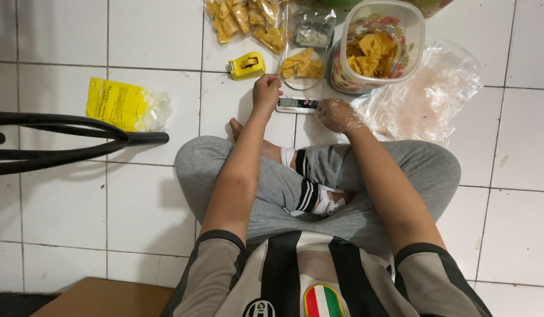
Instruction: Manually portioning chips into small plastic bags and weighing them on a digital scale.
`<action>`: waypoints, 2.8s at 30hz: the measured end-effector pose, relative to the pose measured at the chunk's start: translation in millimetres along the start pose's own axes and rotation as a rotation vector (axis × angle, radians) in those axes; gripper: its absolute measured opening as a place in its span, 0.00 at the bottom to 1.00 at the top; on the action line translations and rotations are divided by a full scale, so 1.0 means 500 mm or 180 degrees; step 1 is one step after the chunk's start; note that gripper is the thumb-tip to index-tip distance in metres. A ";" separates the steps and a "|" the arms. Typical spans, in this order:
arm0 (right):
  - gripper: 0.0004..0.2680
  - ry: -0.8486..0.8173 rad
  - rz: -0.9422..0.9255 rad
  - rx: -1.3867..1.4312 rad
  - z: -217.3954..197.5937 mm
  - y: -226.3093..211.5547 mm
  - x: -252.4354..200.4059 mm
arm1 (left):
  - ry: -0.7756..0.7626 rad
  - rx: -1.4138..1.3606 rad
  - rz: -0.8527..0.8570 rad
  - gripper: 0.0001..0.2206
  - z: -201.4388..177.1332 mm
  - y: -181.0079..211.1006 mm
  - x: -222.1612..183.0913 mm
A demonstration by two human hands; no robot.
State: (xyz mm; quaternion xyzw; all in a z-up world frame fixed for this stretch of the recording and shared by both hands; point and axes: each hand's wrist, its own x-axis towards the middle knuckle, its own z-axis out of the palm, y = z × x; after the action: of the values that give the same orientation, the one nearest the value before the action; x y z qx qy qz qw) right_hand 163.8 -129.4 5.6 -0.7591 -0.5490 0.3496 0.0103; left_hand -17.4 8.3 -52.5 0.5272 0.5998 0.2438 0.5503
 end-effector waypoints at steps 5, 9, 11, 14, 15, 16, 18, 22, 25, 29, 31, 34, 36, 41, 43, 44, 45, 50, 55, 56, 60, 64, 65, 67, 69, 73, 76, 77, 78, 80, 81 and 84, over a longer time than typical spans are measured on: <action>0.10 -0.0065 0.0004 -0.0063 -0.005 -0.004 -0.002 | 0.0003 -0.0015 0.0029 0.11 0.000 -0.005 0.002; 0.09 -0.0067 0.0010 -0.0075 -0.003 -0.002 0.000 | -0.0023 -0.0059 0.0069 0.11 0.001 -0.007 0.003; 0.09 -0.0054 -0.0009 -0.0083 -0.004 -0.005 -0.001 | -0.0036 -0.0064 0.0047 0.11 0.003 -0.014 0.008; 0.10 0.0061 -0.0075 -0.0133 -0.021 -0.030 -0.010 | -0.0063 -0.0040 0.0028 0.12 0.002 -0.012 0.007; 0.10 0.0169 -0.0128 -0.0174 -0.030 -0.042 -0.013 | -0.0072 -0.0009 0.0036 0.12 0.001 -0.008 0.006; 0.10 0.0170 -0.0130 -0.0175 -0.022 -0.044 -0.005 | -0.0070 -0.0010 0.0037 0.12 0.000 -0.004 0.000; 0.15 0.1298 -0.0391 -0.0360 -0.007 -0.048 0.014 | -0.0105 0.0133 0.0017 0.13 -0.002 0.005 -0.009; 0.22 0.1445 -0.0083 0.0121 -0.028 -0.112 0.075 | -0.0064 0.0298 -0.0034 0.15 0.001 0.004 -0.002; 0.27 0.1603 0.0000 0.0423 0.009 -0.101 0.155 | -0.0386 0.0450 -0.0176 0.16 -0.008 0.027 -0.019; 0.32 0.1973 0.0876 0.1262 0.025 -0.104 0.223 | -0.0432 -0.0270 -0.0567 0.16 -0.003 0.013 -0.007; 0.31 0.2064 0.1107 0.1675 0.030 -0.106 0.225 | -0.0495 -0.0361 -0.0828 0.18 0.000 0.004 -0.004; 0.10 0.1529 0.0933 0.2698 0.044 -0.102 0.218 | -0.0229 -0.0827 -0.0865 0.26 0.012 -0.017 0.013; 0.03 0.1791 0.0079 0.2880 0.040 -0.118 0.182 | -0.0370 -0.1686 -0.1226 0.34 0.007 -0.020 0.012; 0.06 0.1583 -0.0494 0.3204 -0.042 -0.215 0.026 | -0.0296 -0.2379 -0.1158 0.39 -0.003 0.035 -0.018; 0.08 0.1413 -0.0702 0.3118 -0.076 -0.228 -0.024 | -0.0292 -0.2563 -0.1120 0.39 -0.010 0.048 -0.022; 0.09 0.1165 -0.0894 0.2893 -0.094 -0.230 -0.046 | -0.0229 -0.2820 -0.1040 0.31 -0.014 0.062 -0.024; 0.11 0.0917 -0.1084 0.2662 -0.112 -0.232 -0.068 | -0.0163 -0.3078 -0.0958 0.23 -0.019 0.076 -0.027; 0.12 0.1209 -0.1828 0.3333 -0.184 -0.183 -0.101 | 0.0005 -0.2801 -0.0276 0.22 -0.023 0.096 -0.063; 0.16 0.1118 -0.1546 0.2358 -0.277 -0.203 -0.177 | 0.0085 -0.2337 0.0039 0.22 -0.019 0.138 -0.113; 0.14 0.1119 -0.1456 0.2345 -0.274 -0.199 -0.171 | 0.0061 -0.2310 0.0058 0.23 -0.014 0.120 -0.101; 0.06 0.1231 -0.1391 0.2488 -0.283 -0.170 -0.143 | 0.0056 -0.2455 0.0003 0.23 -0.009 0.094 -0.074; 0.02 0.1848 -0.1798 0.2426 -0.291 -0.176 -0.163 | -0.0289 -0.2380 -0.0045 0.24 -0.038 0.135 -0.092; 0.04 0.1816 -0.1829 0.2292 -0.302 -0.184 -0.177 | -0.0287 -0.2228 -0.0085 0.26 -0.037 0.140 -0.094; 0.07 0.1781 -0.1855 0.2157 -0.313 -0.191 -0.192 | -0.0288 -0.2078 -0.0128 0.27 -0.036 0.143 -0.096; 0.07 0.1657 -0.1753 0.2003 -0.315 -0.191 -0.193 | -0.0273 -0.2198 -0.0127 0.26 -0.035 0.141 -0.094; 0.12 0.1700 -0.1997 0.1162 -0.314 -0.192 -0.167 | -0.0386 -0.2145 -0.0025 0.27 -0.025 0.132 -0.094; 0.13 0.0649 -0.0778 0.1385 -0.312 -0.222 -0.158 | 0.0031 -0.1839 0.0212 0.32 -0.004 0.122 -0.095; 0.12 0.0522 -0.0749 0.1347 -0.298 -0.217 -0.141 | 0.0046 -0.1602 0.0227 0.33 -0.004 0.126 -0.100; 0.11 0.0395 -0.0720 0.1308 -0.284 -0.211 -0.125 | 0.0062 -0.1365 0.0242 0.35 -0.004 0.131 -0.105; 0.10 0.0385 -0.0570 0.1223 -0.263 -0.189 -0.091 | 0.0164 -0.1171 0.0297 0.30 0.005 0.102 -0.088; 0.09 0.0384 -0.0422 0.1131 -0.253 -0.179 -0.075 | 0.0263 -0.0981 0.0360 0.26 0.010 0.089 -0.079; 0.07 0.0254 -0.0013 0.0965 -0.248 -0.171 -0.057 | 0.0214 -0.0952 0.0424 0.23 0.000 0.097 -0.077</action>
State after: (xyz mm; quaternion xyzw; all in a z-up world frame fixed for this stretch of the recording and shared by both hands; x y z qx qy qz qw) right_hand 156.1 -73.8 148.4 -0.7610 -0.4907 0.3980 0.1472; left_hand -5.9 -10.8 5.5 0.4695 0.5386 0.3839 0.5849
